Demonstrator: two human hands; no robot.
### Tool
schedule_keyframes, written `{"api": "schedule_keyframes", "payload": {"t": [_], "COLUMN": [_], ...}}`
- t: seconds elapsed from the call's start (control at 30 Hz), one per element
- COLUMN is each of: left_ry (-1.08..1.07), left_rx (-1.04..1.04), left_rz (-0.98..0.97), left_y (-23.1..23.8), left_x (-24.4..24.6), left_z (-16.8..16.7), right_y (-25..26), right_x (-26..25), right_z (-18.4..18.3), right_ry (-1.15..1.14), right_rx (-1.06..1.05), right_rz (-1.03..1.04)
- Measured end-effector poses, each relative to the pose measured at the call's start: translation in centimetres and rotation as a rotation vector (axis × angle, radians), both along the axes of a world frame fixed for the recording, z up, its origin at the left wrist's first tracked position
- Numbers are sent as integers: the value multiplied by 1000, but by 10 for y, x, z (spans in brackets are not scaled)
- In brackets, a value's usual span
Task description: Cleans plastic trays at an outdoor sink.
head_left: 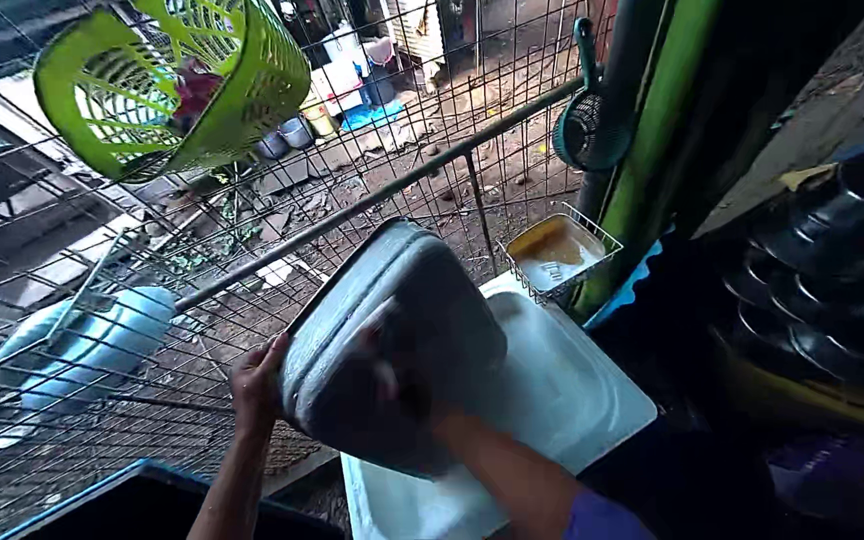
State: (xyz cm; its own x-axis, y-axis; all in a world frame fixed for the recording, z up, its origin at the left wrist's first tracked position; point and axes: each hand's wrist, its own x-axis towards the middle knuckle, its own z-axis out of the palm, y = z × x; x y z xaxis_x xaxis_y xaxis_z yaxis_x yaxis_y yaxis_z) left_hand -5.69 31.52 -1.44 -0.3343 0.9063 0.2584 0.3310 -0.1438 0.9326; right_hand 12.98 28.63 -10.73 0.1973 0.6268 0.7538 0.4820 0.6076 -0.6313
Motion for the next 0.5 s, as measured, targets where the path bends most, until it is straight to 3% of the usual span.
{"api": "schedule_keyframes", "payload": {"t": [0.07, 0.13, 0.17, 0.23, 0.3, 0.37, 0.43, 0.5], "left_ry": [-1, -5, -8, -24, -38, -31, -39, -52], "left_rx": [26, 39, 37, 35, 33, 14, 19, 37], "left_rz": [7, 10, 13, 25, 37, 41, 17, 4], "left_y": [-1, -2, -3, -2, -2, -6, -9, -13], "left_x": [-2, -4, -4, -2, -1, 0, 2, -2], "left_z": [-1, -4, -5, -4, -2, 0, 1, -1], "right_y": [42, 52, 38, -17, -65, -78, -43, 24], "right_x": [51, 94, 100, 70, 5, -27, -2, 42], "right_z": [-37, -99, -125, -143, -136, -95, -45, -45], "right_ry": [224, 374, 391, 383, 319, 184, 49, 189], "right_rx": [-167, -487, -672, -869, -708, -513, -336, -231], "right_rz": [-186, -358, -396, -327, -238, -82, -3, -152]}}
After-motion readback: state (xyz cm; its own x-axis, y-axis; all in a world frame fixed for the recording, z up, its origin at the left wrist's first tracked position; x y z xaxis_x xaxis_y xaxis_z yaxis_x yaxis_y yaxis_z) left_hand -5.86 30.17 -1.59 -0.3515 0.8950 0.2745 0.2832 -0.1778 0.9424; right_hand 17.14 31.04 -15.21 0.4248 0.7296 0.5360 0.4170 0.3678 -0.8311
